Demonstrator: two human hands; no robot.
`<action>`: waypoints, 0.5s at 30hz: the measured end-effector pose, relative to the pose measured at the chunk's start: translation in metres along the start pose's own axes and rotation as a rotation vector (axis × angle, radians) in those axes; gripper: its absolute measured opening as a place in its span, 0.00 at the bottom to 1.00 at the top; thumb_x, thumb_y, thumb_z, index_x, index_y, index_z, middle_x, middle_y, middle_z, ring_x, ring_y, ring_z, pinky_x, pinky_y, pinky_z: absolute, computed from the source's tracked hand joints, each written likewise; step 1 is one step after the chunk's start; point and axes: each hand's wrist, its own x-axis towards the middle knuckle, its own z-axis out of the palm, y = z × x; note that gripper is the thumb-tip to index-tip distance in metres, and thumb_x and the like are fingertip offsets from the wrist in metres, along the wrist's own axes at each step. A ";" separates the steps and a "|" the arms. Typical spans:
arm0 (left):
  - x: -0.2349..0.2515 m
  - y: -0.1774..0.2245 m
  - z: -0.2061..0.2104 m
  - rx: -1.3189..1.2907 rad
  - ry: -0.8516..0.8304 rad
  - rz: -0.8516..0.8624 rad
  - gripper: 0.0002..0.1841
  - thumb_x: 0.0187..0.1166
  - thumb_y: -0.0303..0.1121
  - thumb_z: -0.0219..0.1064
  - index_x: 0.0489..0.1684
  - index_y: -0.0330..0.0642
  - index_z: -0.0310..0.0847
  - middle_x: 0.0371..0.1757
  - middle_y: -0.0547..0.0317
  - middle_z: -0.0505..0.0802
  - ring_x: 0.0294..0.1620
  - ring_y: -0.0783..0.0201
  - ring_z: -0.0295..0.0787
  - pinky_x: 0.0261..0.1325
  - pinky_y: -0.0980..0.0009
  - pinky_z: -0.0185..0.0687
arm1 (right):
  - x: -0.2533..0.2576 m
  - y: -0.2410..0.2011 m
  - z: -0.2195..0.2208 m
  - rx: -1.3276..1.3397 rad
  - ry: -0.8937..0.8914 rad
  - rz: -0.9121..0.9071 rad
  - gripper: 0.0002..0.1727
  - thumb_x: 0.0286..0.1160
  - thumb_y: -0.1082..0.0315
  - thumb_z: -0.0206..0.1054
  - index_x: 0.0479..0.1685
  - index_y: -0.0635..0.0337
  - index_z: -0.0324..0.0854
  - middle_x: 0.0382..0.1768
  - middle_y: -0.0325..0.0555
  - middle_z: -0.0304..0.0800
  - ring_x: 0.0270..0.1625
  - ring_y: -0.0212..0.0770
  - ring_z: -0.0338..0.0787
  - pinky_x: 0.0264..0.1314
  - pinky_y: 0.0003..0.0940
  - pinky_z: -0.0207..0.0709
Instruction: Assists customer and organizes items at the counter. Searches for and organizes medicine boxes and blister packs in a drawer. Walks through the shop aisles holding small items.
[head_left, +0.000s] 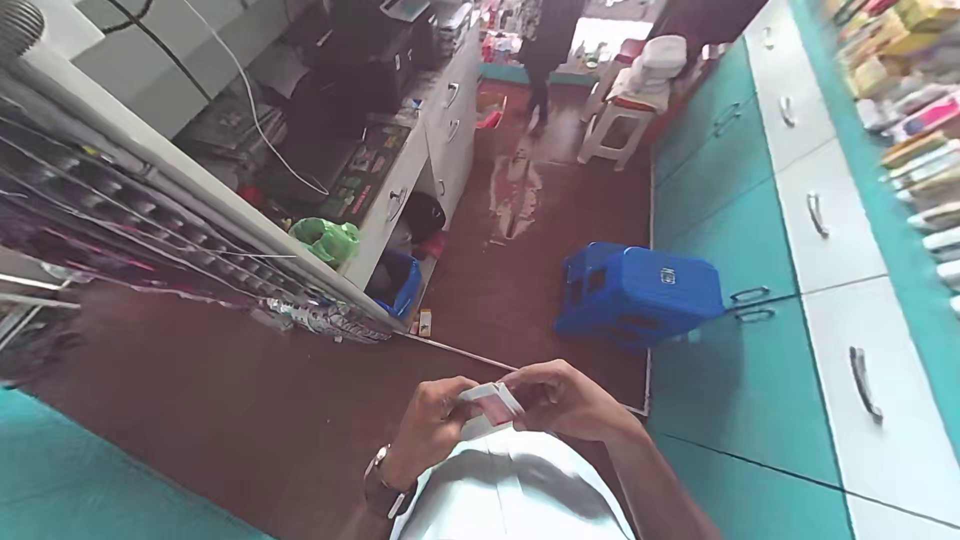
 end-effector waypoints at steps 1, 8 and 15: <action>-0.001 0.002 0.012 0.017 0.050 -0.031 0.08 0.77 0.26 0.70 0.48 0.35 0.90 0.42 0.60 0.97 0.42 0.74 0.93 0.50 0.73 0.92 | -0.003 0.000 -0.010 -0.019 -0.032 0.042 0.25 0.63 0.77 0.80 0.63 0.59 0.87 0.45 0.40 0.96 0.42 0.31 0.94 0.46 0.28 0.91; -0.005 0.009 0.095 0.123 0.301 -0.239 0.10 0.77 0.27 0.71 0.52 0.36 0.91 0.45 0.61 0.98 0.46 0.74 0.95 0.55 0.73 0.93 | -0.029 0.031 -0.054 0.013 -0.040 0.079 0.15 0.67 0.79 0.75 0.55 0.64 0.90 0.38 0.39 0.97 0.36 0.29 0.95 0.43 0.28 0.92; -0.017 0.028 0.133 0.365 0.630 -0.328 0.12 0.76 0.31 0.72 0.53 0.35 0.91 0.47 0.61 0.98 0.49 0.76 0.95 0.59 0.76 0.91 | -0.015 0.042 -0.077 0.092 -0.281 0.143 0.12 0.66 0.74 0.79 0.48 0.63 0.91 0.37 0.37 0.97 0.37 0.27 0.94 0.45 0.24 0.90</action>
